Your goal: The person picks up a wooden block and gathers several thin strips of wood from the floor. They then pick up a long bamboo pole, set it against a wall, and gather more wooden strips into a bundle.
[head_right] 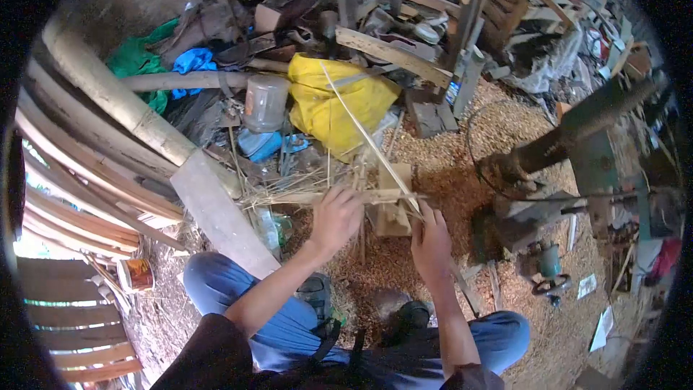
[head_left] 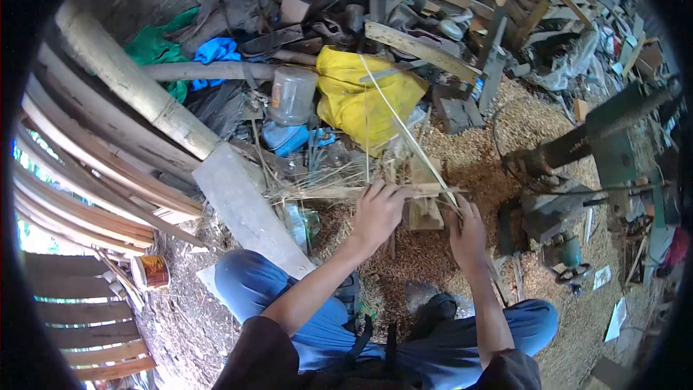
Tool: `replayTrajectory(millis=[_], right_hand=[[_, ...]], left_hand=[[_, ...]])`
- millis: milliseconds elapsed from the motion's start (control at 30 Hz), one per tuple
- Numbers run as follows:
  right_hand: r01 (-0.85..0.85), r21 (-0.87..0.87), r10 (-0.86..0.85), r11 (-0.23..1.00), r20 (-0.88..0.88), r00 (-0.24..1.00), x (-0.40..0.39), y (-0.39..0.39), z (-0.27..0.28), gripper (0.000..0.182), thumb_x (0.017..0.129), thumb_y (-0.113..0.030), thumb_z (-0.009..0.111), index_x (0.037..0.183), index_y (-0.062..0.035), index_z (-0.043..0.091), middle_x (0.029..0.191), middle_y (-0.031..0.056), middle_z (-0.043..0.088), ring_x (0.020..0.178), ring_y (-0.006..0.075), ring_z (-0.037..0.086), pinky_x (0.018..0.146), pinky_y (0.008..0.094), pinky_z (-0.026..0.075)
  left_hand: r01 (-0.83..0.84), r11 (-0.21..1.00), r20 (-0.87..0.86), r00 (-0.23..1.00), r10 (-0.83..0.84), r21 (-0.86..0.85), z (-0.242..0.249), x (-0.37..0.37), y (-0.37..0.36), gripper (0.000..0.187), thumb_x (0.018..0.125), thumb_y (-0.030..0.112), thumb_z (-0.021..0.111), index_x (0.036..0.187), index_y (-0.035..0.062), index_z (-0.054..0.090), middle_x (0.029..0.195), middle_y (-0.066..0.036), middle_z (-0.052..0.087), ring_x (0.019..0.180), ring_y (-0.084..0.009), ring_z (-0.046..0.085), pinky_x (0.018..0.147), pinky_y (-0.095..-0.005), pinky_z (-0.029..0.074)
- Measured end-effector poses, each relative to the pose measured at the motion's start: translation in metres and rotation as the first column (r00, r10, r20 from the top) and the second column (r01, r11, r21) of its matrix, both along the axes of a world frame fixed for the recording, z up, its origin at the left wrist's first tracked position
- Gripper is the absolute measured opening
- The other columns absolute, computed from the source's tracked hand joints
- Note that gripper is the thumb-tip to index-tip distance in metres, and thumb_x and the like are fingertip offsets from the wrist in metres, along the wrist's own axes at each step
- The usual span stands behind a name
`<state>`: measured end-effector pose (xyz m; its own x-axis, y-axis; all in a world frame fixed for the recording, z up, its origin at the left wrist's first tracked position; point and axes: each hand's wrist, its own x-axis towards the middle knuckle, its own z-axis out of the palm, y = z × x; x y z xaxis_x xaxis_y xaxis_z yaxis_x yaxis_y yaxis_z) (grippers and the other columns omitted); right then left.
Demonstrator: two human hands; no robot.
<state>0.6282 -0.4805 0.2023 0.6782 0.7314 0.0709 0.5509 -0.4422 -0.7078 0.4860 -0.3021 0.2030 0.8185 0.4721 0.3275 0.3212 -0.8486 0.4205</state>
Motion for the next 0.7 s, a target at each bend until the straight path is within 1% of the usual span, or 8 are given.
replayTrajectory(millis=[67,200,333,400,567,633,667,700], right_hand=[[0.029,0.018,-0.029,0.999,0.022,0.999,0.002,-0.005,0.002,0.038,0.101,-0.008,0.058,0.138,-0.0026,0.056,0.114,0.0210,0.060,0.100,0.0447,0.062,0.083,0.0519,0.052],[0.099,0.026,-0.100,0.995,0.043,0.994,0.006,-0.007,0.009,0.043,0.100,-0.008,0.058,0.142,-0.0038,0.051,0.111,0.0209,0.058,0.099,0.0435,0.063,0.081,0.0508,0.052],[0.175,0.036,-0.178,0.984,0.131,0.975,0.018,-0.013,0.025,0.043,0.100,-0.008,0.058,0.142,-0.0045,0.052,0.112,0.0207,0.059,0.099,0.0428,0.063,0.080,0.0500,0.053],[0.224,0.058,-0.227,0.973,0.060,0.972,0.029,-0.020,0.028,0.046,0.099,-0.008,0.060,0.144,-0.0056,0.050,0.114,0.0202,0.059,0.101,0.0431,0.063,0.083,0.0503,0.052],[0.133,0.132,-0.141,0.982,0.052,0.989,0.025,-0.029,0.023,0.058,0.100,-0.018,0.065,0.150,-0.0008,0.042,0.120,0.0219,0.057,0.108,0.0422,0.060,0.088,0.0499,0.050],[-0.005,-0.002,0.005,1.000,0.035,0.999,0.014,-0.027,0.021,0.080,0.093,-0.030,0.076,0.154,0.0020,0.035,0.127,0.0228,0.056,0.118,0.0435,0.055,0.096,0.0513,0.047],[-0.007,-0.002,0.007,1.000,0.030,1.000,0.011,-0.025,0.021,0.080,0.093,-0.030,0.076,0.154,0.0020,0.035,0.127,0.0228,0.056,0.118,0.0435,0.055,0.096,0.0513,0.047],[-0.044,-0.097,0.045,0.994,0.010,0.999,0.009,-0.022,0.023,0.092,0.087,-0.035,0.081,0.156,0.0017,0.032,0.130,0.0229,0.055,0.121,0.0441,0.053,0.100,0.0520,0.045]], left_hand=[[0.030,0.998,0.049,0.998,-0.027,-0.053,0.001,0.005,-0.004,0.031,0.082,0.009,0.071,0.113,0.0108,0.076,0.103,-0.004,0.069,0.105,-0.0273,0.062,0.090,-0.0432,0.053],[0.043,0.999,0.073,0.996,-0.042,-0.010,-0.009,0.024,-0.009,0.030,0.082,0.006,0.071,0.111,0.0114,0.077,0.098,-0.005,0.069,0.100,-0.0281,0.063,0.084,-0.0432,0.054],[0.033,0.993,-0.021,0.999,-0.035,-0.110,-0.008,0.034,-0.018,0.029,0.082,0.005,0.072,0.110,0.0122,0.077,0.099,-0.005,0.066,0.104,-0.0273,0.062,0.086,-0.0474,0.053],[0.045,0.987,-0.054,0.997,-0.054,-0.157,-0.018,0.032,-0.024,0.029,0.082,0.005,0.072,0.109,0.0125,0.077,0.100,-0.005,0.065,0.105,-0.0268,0.061,0.087,-0.0490,0.053],[0.159,0.982,-0.098,0.981,-0.169,-0.106,-0.040,0.029,-0.045,0.034,0.075,-0.001,0.071,0.105,0.0127,0.077,0.102,-0.005,0.065,0.107,-0.0263,0.062,0.086,-0.0486,0.055],[0.196,0.976,-0.129,0.970,-0.208,-0.098,-0.040,0.031,-0.053,0.035,0.073,-0.002,0.070,0.104,0.0121,0.077,0.101,-0.005,0.065,0.107,-0.0264,0.062,0.085,-0.0475,0.056],[0.240,0.967,-0.153,0.956,-0.250,-0.084,-0.039,0.031,-0.054,0.036,0.071,-0.003,0.068,0.103,0.0115,0.076,0.100,-0.005,0.066,0.106,-0.0265,0.062,0.083,-0.0464,0.056],[0.275,0.955,-0.094,0.954,-0.285,-0.107,-0.037,0.031,-0.054,0.034,0.070,-0.003,0.067,0.101,0.0086,0.075,0.096,-0.006,0.067,0.102,-0.0276,0.063,0.082,-0.0445,0.056]])
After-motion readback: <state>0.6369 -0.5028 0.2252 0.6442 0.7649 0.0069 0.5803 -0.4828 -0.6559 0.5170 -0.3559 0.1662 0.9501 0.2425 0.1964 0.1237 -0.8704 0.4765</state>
